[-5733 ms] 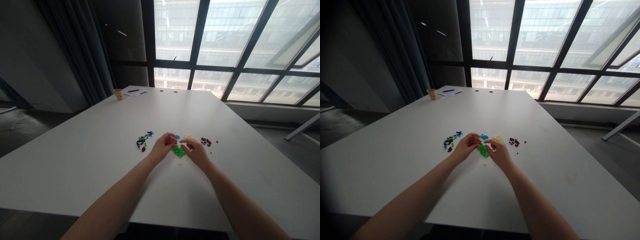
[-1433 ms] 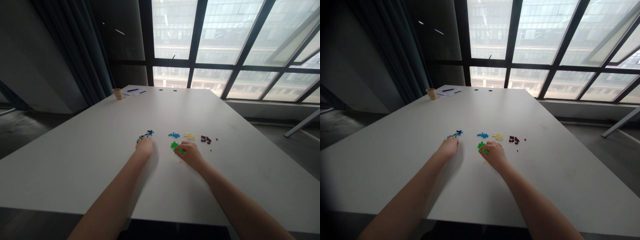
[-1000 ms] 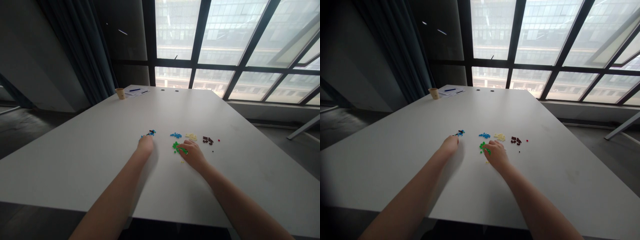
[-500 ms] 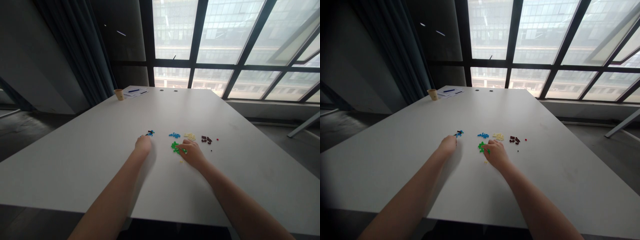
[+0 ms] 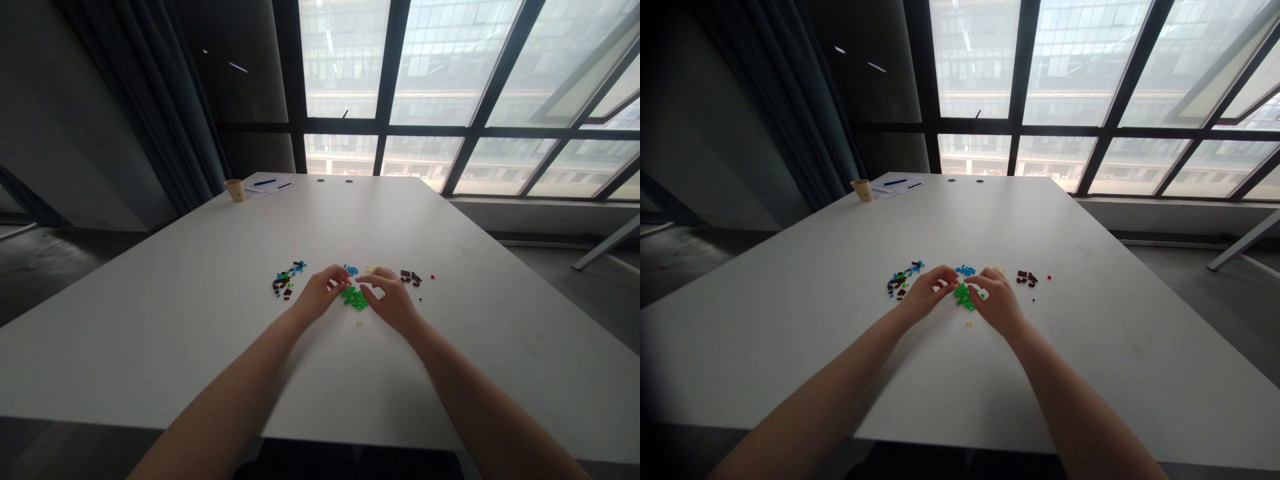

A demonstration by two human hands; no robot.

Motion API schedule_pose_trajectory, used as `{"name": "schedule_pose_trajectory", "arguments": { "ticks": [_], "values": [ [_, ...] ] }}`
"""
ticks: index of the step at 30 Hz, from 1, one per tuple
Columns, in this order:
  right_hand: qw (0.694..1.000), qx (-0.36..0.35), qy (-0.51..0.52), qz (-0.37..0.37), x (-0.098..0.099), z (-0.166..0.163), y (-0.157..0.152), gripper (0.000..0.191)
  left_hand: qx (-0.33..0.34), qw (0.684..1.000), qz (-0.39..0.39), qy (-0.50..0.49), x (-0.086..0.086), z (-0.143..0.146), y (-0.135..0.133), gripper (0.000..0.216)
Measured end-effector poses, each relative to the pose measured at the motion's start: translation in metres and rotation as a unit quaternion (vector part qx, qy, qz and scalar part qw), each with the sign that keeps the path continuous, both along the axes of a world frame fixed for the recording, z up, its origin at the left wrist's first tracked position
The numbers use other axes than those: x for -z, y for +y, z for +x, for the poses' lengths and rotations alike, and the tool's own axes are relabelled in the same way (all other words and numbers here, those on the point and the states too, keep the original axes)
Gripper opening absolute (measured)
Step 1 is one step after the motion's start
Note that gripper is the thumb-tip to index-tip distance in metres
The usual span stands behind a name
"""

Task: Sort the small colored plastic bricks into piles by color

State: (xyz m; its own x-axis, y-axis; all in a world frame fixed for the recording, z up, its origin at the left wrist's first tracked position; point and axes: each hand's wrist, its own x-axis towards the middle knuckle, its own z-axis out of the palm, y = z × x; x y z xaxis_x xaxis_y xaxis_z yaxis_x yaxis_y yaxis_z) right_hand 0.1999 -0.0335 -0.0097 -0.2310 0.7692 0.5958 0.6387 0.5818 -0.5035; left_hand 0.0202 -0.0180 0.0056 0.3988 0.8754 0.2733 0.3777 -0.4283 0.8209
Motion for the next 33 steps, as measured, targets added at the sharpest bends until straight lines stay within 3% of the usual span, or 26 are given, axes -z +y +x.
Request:
{"name": "schedule_pose_trajectory", "arguments": {
  "ticks": [4, 15, 29, 33],
  "values": [
    [0.999, -0.032, -0.007, 0.016, 0.000, -0.005, -0.001, 0.014, 0.013, 0.999, -0.015, -0.025, 0.005, -0.001, 0.002, 0.018],
    [0.999, -0.030, 0.005, 0.034, -0.002, -0.003, -0.002, 0.011, 0.037, 0.987, -0.090, -0.124, 0.016, 0.003, 0.007, 0.022],
    [0.999, -0.034, -0.005, 0.031, 0.002, -0.006, -0.001, 0.011, 0.037, 0.989, -0.091, -0.112, 0.019, 0.003, 0.009, 0.020],
    [0.999, 0.026, -0.003, 0.030, -0.001, 0.011, 0.007, 0.013, 0.003, 0.997, -0.057, -0.044, 0.015, 0.001, 0.009, 0.017]
  ]
}}
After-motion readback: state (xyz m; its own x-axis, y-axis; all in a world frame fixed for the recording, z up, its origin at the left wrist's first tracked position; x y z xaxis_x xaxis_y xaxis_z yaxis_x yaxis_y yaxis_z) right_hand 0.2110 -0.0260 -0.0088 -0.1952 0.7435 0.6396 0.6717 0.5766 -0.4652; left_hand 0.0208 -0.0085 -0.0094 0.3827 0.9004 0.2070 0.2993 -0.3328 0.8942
